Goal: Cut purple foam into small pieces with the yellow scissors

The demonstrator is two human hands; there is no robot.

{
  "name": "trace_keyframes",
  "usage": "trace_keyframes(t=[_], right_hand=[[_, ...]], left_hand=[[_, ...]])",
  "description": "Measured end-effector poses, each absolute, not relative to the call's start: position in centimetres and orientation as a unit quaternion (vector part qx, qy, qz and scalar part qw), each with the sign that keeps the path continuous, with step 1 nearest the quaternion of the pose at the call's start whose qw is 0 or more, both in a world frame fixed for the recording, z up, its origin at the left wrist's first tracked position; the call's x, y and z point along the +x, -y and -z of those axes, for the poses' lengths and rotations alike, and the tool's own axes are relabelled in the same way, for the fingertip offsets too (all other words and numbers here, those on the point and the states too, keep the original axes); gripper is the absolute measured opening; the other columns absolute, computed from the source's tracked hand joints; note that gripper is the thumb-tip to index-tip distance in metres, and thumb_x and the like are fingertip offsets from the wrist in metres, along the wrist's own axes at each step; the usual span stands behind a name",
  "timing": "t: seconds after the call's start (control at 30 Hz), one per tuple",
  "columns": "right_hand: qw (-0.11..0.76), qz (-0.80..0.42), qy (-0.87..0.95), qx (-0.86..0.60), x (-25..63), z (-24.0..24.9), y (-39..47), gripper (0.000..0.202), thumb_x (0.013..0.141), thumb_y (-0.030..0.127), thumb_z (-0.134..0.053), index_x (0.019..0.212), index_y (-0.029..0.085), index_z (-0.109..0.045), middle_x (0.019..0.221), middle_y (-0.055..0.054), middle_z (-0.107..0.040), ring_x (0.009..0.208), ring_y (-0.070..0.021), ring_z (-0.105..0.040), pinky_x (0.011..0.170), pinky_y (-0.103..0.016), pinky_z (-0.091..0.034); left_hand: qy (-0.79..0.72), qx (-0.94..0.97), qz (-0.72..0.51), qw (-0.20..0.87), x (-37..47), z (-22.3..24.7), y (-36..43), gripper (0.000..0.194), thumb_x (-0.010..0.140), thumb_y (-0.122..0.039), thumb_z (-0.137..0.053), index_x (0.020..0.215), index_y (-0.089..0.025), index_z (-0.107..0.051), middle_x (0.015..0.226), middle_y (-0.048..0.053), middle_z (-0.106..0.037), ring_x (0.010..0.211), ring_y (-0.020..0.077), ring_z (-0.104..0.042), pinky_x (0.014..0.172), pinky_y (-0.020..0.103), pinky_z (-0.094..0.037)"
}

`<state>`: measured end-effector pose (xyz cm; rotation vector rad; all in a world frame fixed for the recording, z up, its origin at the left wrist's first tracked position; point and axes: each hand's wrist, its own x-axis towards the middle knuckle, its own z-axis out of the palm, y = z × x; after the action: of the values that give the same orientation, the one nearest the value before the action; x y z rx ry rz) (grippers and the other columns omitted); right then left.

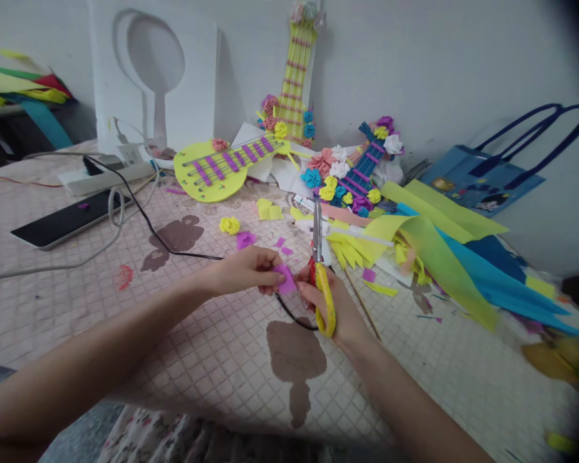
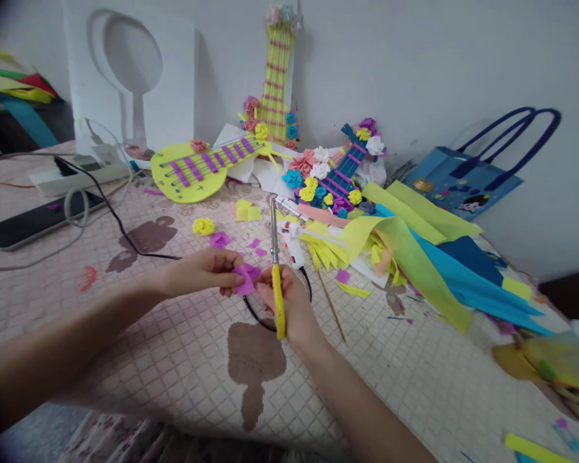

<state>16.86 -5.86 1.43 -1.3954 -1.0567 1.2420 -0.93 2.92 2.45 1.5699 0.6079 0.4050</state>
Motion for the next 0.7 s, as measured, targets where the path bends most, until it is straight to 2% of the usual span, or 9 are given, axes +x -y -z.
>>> trace_keyframes(t=[0.17, 0.3, 0.43, 0.57, 0.7], right_hand=[[0.479, -0.535, 0.431, -0.547, 16.7, -1.8, 6.0, 0.030, 0.071, 0.039, -0.071, 0.081, 0.021, -0.050, 0.054, 0.009, -0.044, 0.046, -0.0077, -0.036, 0.043, -0.020, -0.030], [0.477, -0.543, 0.431, -0.540, 16.6, -1.8, 6.2, 0.028, 0.067, 0.031, -0.073, 0.082, 0.020, -0.051, 0.059, 0.008, -0.047, 0.047, -0.0073, -0.038, 0.044, -0.020, -0.029], [0.495, -0.525, 0.432, -0.541, 16.6, -1.7, 6.2, 0.027, 0.063, 0.024, -0.072, 0.083, 0.019, -0.054, 0.071, 0.005, -0.052, 0.056, -0.0085, -0.044, 0.050, -0.021, -0.033], [0.500, -0.523, 0.425, -0.545, 16.6, -1.8, 6.1, 0.026, 0.065, 0.025, -0.070, 0.084, 0.020, -0.053, 0.072, 0.004, -0.052, 0.057, -0.0093, -0.043, 0.049, -0.021, -0.034], [0.505, -0.517, 0.430, -0.540, 16.5, -1.6, 6.0, 0.027, 0.065, 0.029, -0.072, 0.082, 0.020, -0.053, 0.070, 0.004, -0.051, 0.055, -0.0086, -0.040, 0.048, -0.021, -0.033]], left_hand=[[-0.272, 0.699, -0.171, 0.639, -0.9, -2.5, -2.6, 0.021, 0.081, -0.031, -0.067, 0.075, -0.015, -0.056, 0.062, -0.002, -0.060, 0.057, 0.0089, -0.057, 0.055, 0.020, -0.047], [-0.270, 0.705, -0.169, 0.633, -0.9, -2.4, -2.6, 0.020, 0.080, -0.031, -0.067, 0.075, -0.015, -0.056, 0.063, -0.001, -0.060, 0.058, 0.0095, -0.058, 0.055, 0.021, -0.046], [-0.277, 0.700, -0.192, 0.630, -0.6, -2.3, -2.5, 0.021, 0.080, -0.031, -0.066, 0.075, -0.014, -0.056, 0.065, -0.001, -0.059, 0.058, 0.0087, -0.054, 0.055, 0.021, -0.043], [-0.298, 0.673, -0.227, 0.637, 0.2, -1.8, -1.8, 0.025, 0.080, -0.036, -0.068, 0.076, -0.014, -0.056, 0.065, -0.002, -0.057, 0.058, 0.0088, -0.051, 0.055, 0.022, -0.040], [-0.321, 0.640, -0.259, 0.648, 0.7, -1.3, -1.1, 0.026, 0.073, -0.032, -0.075, 0.071, -0.014, -0.056, 0.062, -0.003, -0.056, 0.058, 0.0090, -0.051, 0.055, 0.021, -0.039]])
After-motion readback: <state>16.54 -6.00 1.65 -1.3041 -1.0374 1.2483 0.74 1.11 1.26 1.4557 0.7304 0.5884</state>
